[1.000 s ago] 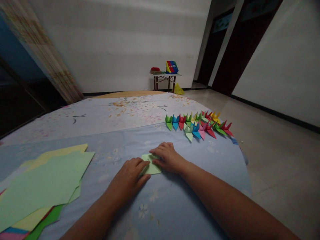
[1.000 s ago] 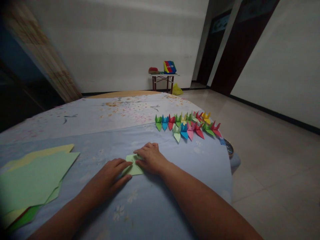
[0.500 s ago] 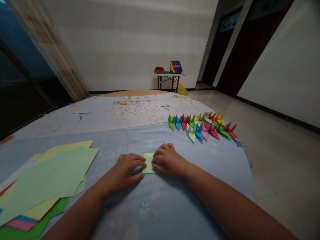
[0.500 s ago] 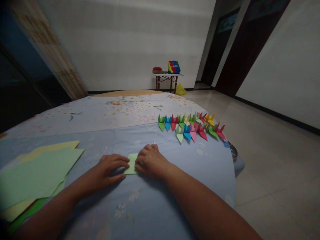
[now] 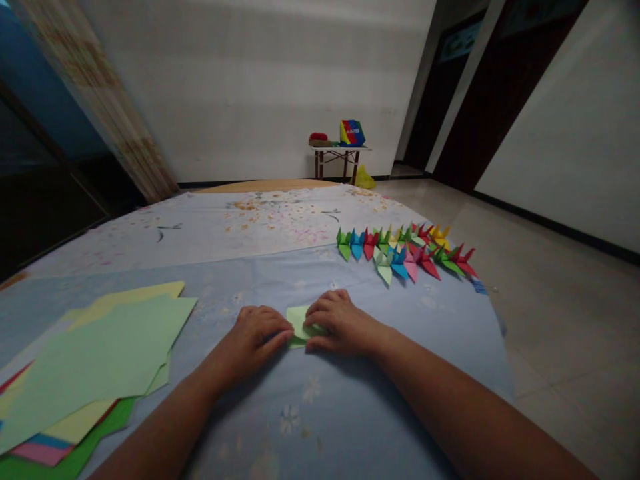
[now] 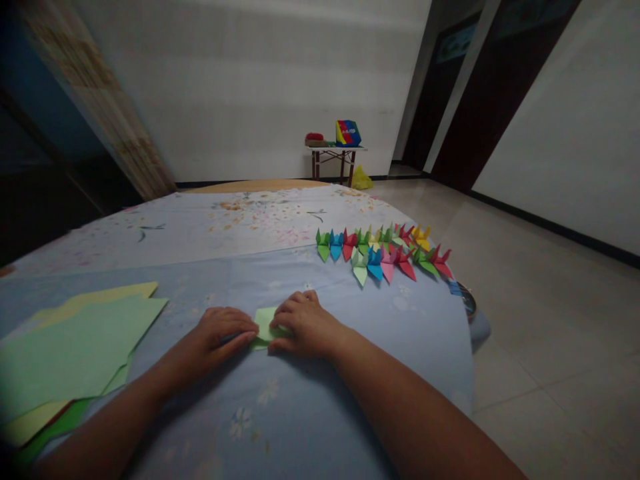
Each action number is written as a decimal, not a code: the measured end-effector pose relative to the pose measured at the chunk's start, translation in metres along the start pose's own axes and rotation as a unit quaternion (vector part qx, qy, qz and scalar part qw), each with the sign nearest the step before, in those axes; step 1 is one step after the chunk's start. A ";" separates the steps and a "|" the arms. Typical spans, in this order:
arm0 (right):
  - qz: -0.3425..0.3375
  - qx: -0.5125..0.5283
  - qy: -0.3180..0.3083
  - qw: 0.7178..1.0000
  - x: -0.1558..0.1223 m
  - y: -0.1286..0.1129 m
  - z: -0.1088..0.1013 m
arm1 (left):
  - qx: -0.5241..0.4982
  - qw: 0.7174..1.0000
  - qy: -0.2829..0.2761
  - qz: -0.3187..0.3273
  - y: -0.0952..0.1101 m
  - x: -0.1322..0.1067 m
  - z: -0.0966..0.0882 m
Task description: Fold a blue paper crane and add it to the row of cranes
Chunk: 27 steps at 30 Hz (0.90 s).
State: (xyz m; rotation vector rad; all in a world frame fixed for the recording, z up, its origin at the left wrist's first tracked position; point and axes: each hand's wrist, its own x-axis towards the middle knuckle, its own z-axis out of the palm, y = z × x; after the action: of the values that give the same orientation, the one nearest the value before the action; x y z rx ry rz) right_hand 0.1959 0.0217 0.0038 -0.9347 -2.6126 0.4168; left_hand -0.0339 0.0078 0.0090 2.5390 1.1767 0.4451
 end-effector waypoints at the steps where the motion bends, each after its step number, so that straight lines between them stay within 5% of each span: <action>1: 0.001 0.005 0.001 1.000 -0.001 0.000 0.000 | -0.002 1.000 0.000 0.000 0.001 0.000 0.000; 10: 0.016 0.024 0.029 0.999 -0.001 -0.002 0.005 | -0.058 0.997 -0.005 -0.045 -0.004 0.004 0.003; 27: 0.042 0.031 0.027 0.998 0.003 -0.002 0.005 | 0.005 0.982 0.054 -0.180 0.011 0.012 0.019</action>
State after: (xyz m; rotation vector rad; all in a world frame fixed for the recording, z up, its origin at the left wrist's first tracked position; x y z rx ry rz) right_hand 0.1906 0.0210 0.0003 -1.0225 -2.5039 0.4842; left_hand -0.0112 0.0078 -0.0019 2.2622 1.6396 0.4883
